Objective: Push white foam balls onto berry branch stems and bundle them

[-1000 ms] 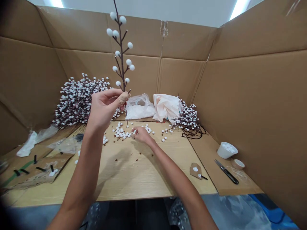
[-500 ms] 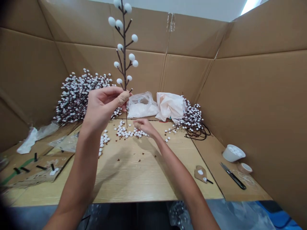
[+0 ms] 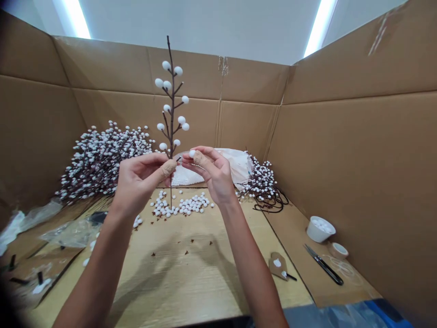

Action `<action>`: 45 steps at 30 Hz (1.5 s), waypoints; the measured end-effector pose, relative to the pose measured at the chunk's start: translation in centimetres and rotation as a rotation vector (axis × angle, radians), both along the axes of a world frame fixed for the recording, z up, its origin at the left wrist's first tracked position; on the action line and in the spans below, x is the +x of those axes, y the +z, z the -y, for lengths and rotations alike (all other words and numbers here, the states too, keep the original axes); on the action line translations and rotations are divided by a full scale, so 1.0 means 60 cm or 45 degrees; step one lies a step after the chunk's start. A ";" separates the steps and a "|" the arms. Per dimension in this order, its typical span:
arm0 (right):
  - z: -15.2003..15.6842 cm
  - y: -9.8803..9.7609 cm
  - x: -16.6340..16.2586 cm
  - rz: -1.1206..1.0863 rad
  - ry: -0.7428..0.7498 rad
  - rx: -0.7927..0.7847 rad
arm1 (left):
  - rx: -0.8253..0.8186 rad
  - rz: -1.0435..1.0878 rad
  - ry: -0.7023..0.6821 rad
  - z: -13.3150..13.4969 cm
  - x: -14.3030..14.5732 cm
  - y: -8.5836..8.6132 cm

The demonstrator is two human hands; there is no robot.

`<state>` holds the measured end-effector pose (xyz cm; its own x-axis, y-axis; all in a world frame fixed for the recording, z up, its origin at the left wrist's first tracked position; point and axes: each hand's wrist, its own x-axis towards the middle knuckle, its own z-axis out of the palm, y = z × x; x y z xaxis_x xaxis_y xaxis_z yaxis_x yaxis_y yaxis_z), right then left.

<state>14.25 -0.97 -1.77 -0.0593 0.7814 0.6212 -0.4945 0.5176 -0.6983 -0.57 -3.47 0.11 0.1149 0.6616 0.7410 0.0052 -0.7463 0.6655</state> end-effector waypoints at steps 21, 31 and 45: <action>0.039 0.011 0.008 0.039 -0.112 0.154 | 0.075 0.021 0.111 0.019 0.032 -0.011; 0.028 0.000 0.002 0.058 -0.175 0.175 | 0.161 -0.024 0.223 0.015 0.032 -0.017; 0.020 -0.008 -0.001 0.105 -0.246 0.292 | 0.220 -0.055 0.202 0.013 0.029 -0.018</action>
<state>14.19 -2.14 -2.24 0.0194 0.6229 0.7821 -0.3183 0.7454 -0.5857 1.16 -4.26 -0.95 0.0538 0.5376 0.8415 0.1573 -0.8367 0.5246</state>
